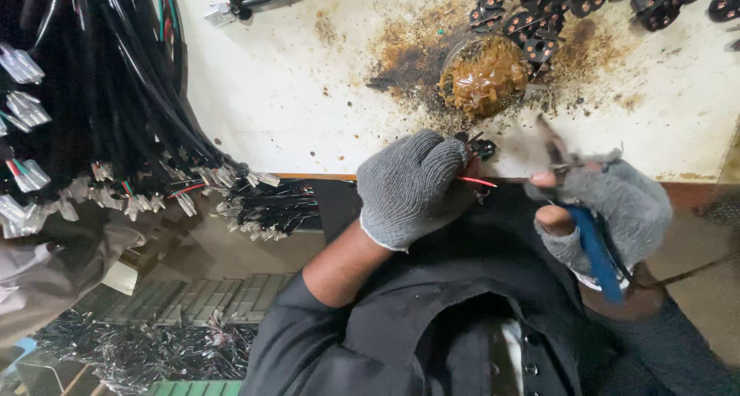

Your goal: The person solders wires to connector terminals at a workbench. They hold a soldering iron in one hand and wire in the other, dip wires into a flux container, solder the joints, and set finished connectors aside, repeating the process on successive wire-and-connector assemblies.

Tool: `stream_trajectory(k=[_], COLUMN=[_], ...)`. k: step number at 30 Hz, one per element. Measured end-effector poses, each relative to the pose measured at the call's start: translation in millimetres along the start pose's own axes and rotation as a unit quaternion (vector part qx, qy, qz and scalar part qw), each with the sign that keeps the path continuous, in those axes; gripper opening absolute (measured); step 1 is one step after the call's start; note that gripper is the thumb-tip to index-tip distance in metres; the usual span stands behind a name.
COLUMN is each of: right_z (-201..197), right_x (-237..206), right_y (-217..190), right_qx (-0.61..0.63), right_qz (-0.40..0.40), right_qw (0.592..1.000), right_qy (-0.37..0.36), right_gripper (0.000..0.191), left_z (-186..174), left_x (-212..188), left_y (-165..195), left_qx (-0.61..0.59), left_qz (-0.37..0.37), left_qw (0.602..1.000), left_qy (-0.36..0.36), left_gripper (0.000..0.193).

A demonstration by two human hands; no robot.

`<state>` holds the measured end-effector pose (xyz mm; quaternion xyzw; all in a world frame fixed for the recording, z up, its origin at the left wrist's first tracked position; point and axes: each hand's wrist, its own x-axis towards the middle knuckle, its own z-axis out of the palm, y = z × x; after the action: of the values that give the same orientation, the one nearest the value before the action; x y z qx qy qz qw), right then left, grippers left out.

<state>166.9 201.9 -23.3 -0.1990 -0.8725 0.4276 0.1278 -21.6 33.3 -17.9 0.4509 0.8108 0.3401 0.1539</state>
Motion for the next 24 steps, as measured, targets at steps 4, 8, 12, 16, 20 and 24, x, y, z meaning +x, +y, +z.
stream_trajectory(k=[4, 8, 12, 16, 20, 24], right_z=[3, 11, 22, 26, 33, 45], right_x=[2, 16, 25, 23, 17, 5], right_y=[-8, -17, -26, -29, -20, -4], right_qx=[0.037, 0.297, 0.105, 0.068, 0.117, 0.174], right_qz=[0.158, 0.262, 0.134, 0.076, 0.079, 0.153], right_qw=[0.986, 0.918, 0.984, 0.993, 0.989, 0.971], right_qy=[-0.035, 0.015, -0.055, -0.059, -0.051, -0.058], right_gripper=[0.013, 0.018, 0.016, 0.021, 0.023, 0.015], left_z=[1, 2, 3, 5, 4, -13], left_x=[0, 0, -2, -5, -1, 5], left_y=[-1, -2, -4, -6, -2, 5], left_qx=[0.01, 0.0, 0.0, 0.004, 0.005, -0.04], left_qz=[-0.01, -0.01, -0.013, -0.005, -0.001, 0.001], left_qw=[1.0, 1.0, 1.0, 1.0, 1.0, 0.999], left_qy=[-0.015, -0.009, -0.018, -0.008, 0.0, -0.015], left_gripper=[0.031, 0.029, 0.031, 0.032, 0.031, 0.031])
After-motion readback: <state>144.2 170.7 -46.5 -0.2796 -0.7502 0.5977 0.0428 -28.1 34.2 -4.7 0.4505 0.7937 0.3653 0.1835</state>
